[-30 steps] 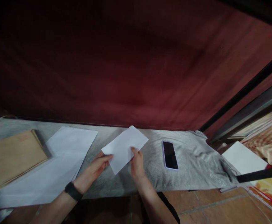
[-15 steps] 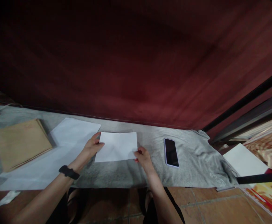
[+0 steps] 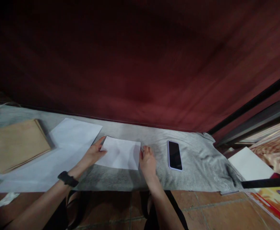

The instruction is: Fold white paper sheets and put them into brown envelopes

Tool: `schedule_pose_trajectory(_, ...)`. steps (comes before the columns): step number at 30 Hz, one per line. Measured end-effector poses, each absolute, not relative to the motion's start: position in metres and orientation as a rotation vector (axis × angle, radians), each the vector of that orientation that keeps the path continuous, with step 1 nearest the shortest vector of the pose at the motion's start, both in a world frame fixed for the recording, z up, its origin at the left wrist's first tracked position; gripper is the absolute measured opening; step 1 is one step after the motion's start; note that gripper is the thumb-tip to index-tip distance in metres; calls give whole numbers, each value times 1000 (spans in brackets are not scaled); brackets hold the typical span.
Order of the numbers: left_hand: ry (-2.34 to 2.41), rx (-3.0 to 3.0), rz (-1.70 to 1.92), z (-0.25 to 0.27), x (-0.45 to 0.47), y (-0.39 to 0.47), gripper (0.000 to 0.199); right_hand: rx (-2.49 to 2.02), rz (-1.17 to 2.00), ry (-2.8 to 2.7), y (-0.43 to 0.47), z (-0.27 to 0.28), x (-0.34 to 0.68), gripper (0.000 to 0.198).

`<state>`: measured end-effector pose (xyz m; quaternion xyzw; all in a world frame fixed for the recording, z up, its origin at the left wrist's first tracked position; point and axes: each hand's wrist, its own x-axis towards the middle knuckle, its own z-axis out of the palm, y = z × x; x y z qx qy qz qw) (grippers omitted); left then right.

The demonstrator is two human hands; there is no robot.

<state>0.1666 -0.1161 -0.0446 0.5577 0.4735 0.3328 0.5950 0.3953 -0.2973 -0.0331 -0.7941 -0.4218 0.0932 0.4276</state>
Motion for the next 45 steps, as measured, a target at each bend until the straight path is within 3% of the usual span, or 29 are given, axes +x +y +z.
schedule_pose_trajectory(5, 1188, 1466, 620, -40, 163, -129, 81, -1957, 144, -1499, -280, -41, 363, 46)
schedule_pose_trajectory(11, 1222, 1710, 539, -31, 160, -137, 77, -2093, 67, -1751, -270, -58, 336, 52)
schedule_pose_trajectory(16, 1283, 2057, 715, -26, 169, -157, 58, -2139, 25, -1748, -268, -62, 334, 52)
schedule_pose_trajectory(20, 956, 2155, 699, -34, 195, -185, 44, -2149, 12, -1779, -268, -64, 335, 53)
schedule_pose_trajectory(27, 914, 2288, 551, -54, 209, -203, 66, -2160, 8, -1825, -266, -69, 336, 52)
schedule_pose_trajectory(45, 1073, 2353, 658, -61, 193, -180, 73, -2184, -123, -1582, -273, -74, 362, 53)
